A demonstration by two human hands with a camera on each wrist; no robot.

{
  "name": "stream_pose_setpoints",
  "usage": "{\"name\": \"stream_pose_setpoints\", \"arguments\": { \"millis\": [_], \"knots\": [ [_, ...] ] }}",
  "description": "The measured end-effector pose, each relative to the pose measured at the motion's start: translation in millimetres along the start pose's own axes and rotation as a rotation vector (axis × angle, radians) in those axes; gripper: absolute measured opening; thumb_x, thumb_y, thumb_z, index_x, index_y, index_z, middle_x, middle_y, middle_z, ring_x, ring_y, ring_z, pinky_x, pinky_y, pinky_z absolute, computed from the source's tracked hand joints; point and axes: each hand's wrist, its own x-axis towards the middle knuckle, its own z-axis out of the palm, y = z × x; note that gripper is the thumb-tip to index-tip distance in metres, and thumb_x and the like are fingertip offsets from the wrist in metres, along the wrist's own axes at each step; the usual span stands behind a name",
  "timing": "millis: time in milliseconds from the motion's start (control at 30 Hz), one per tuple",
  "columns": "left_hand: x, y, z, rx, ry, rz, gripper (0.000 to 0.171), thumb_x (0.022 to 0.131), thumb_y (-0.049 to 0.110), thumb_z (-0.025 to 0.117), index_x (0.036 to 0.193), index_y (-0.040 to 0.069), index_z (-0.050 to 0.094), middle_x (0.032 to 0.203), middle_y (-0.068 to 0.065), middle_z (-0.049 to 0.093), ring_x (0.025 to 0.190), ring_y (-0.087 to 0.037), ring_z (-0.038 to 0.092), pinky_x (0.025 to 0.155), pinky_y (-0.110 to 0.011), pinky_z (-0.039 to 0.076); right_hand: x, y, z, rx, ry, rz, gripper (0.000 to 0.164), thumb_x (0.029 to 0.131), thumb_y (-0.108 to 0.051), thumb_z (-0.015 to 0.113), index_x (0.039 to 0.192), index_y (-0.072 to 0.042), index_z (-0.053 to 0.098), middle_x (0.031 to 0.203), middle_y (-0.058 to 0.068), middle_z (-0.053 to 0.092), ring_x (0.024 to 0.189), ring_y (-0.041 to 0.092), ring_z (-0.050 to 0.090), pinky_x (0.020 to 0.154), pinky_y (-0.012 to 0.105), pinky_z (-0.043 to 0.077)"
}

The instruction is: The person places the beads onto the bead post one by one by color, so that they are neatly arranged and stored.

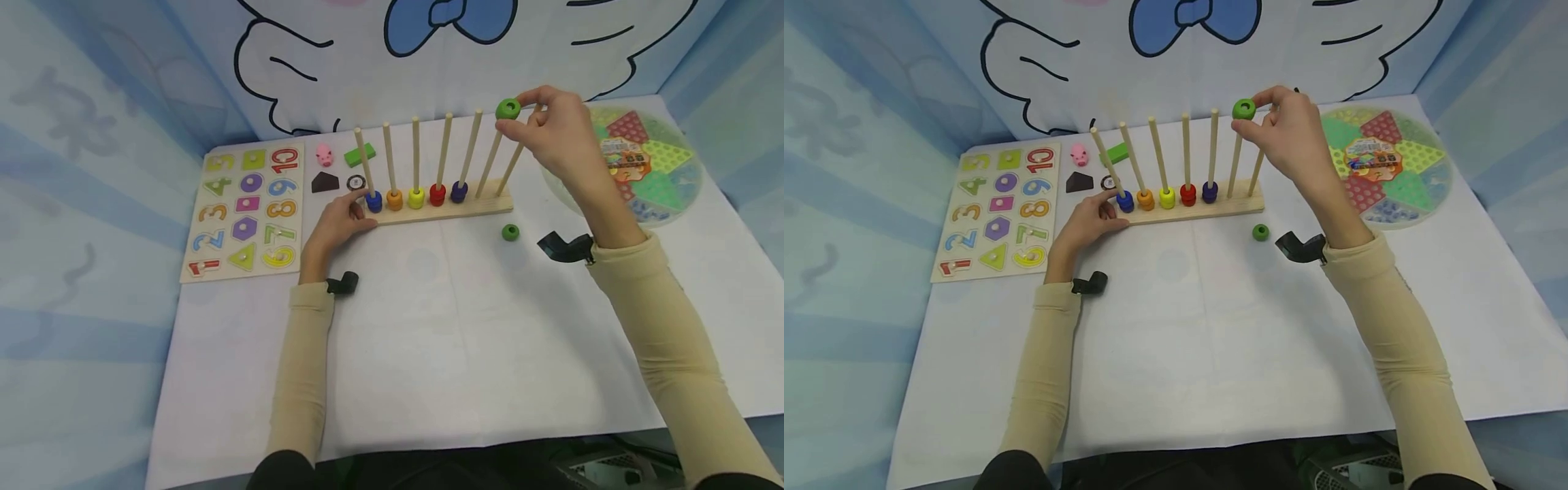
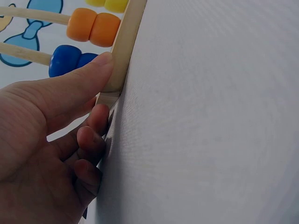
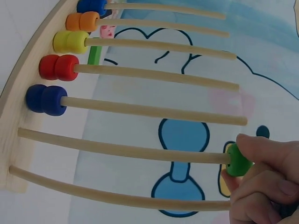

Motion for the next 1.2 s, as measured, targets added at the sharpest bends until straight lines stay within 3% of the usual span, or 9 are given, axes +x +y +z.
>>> {"name": "stream_pose_setpoints", "arguments": {
  "millis": [200,300,367,433,533,600,733,800,1200],
  "knots": [
    [0.5,1.7,-2.5,-0.001,0.010,0.001,0.066,0.081,0.020,0.077,0.140,0.013,0.047,0.088,-0.009,0.057,0.074,-0.022,0.048,0.068,-0.032,0.037,2,-1,2,-0.109,0.018,-0.049,0.060,0.088,-0.047,0.061,0.135,-0.010,0.052,0.063,0.010,0.049,0.046,0.014,0.037,0.041,0.025,0.028],
    [0.8,2.0,-3.5,-0.005,0.015,0.001,0.066,0.082,0.020,0.076,0.140,0.013,0.047,0.088,-0.009,0.057,0.074,-0.022,0.048,0.068,-0.032,0.037,-2,-1,1,-0.057,0.030,-0.055,0.057,0.088,-0.046,0.062,0.134,-0.013,0.054,0.061,0.007,0.048,0.046,0.013,0.036,0.041,0.024,0.027],
    [0.8,1.8,-3.8,-0.004,0.014,-0.004,0.066,0.082,0.021,0.076,0.140,0.013,0.047,0.088,-0.009,0.056,0.075,-0.022,0.048,0.068,-0.032,0.037,-11,4,-2,0.066,0.041,-0.044,0.053,0.088,-0.042,0.064,0.132,-0.015,0.055,0.057,0.005,0.045,0.044,0.014,0.034,0.041,0.026,0.025],
    [0.5,1.5,-3.9,0.000,0.012,-0.005,0.066,0.082,0.021,0.076,0.140,0.013,0.047,0.088,-0.009,0.057,0.074,-0.022,0.048,0.068,-0.032,0.037,-24,16,-3,0.280,0.036,-0.039,0.047,0.088,-0.033,0.068,0.128,-0.013,0.056,0.052,0.003,0.040,0.042,0.014,0.029,0.040,0.028,0.021],
    [0.0,1.5,-4.3,0.008,0.012,-0.004,0.065,0.082,0.021,0.076,0.140,0.014,0.047,0.088,-0.009,0.057,0.074,-0.022,0.048,0.068,-0.032,0.037,-43,51,3,0.592,-0.039,-0.007,0.039,0.086,-0.019,0.070,0.122,-0.008,0.058,0.046,0.001,0.034,0.037,0.013,0.023,0.039,0.032,0.014],
    [-0.5,1.9,-5.6,0.012,0.015,-0.009,0.065,0.082,0.022,0.076,0.140,0.014,0.047,0.089,-0.009,0.057,0.075,-0.022,0.048,0.068,-0.032,0.037,-49,81,16,0.695,-0.118,0.078,0.036,0.087,-0.015,0.070,0.119,-0.006,0.057,0.044,-0.002,0.032,0.036,0.011,0.022,0.041,0.033,0.012],
    [0.2,2.3,-7.7,0.008,0.016,-0.011,0.065,0.082,0.022,0.076,0.140,0.015,0.047,0.090,-0.009,0.057,0.076,-0.022,0.048,0.069,-0.032,0.037,-52,125,44,0.607,-0.270,0.307,0.045,0.087,-0.022,0.070,0.125,-0.008,0.050,0.044,-0.007,0.032,0.036,0.008,0.024,0.041,0.031,0.016],
    [0.4,1.9,-7.7,0.006,0.018,-0.012,0.066,0.082,0.022,0.076,0.140,0.015,0.047,0.090,-0.009,0.057,0.076,-0.022,0.048,0.069,-0.032,0.037,-52,134,55,0.534,-0.320,0.360,0.051,0.087,-0.022,0.071,0.128,-0.007,0.045,0.044,-0.007,0.031,0.037,0.008,0.024,0.040,0.028,0.020],
    [-1.1,1.9,-3.9,-0.004,0.016,-0.017,0.066,0.082,0.021,0.076,0.140,0.015,0.047,0.089,-0.009,0.056,0.075,-0.022,0.047,0.068,-0.032,0.037,-53,146,71,0.394,-0.352,0.398,0.053,0.085,-0.019,0.073,0.125,-0.006,0.040,0.048,-0.008,0.037,0.038,0.007,0.029,0.041,0.024,0.026]
  ]
}}
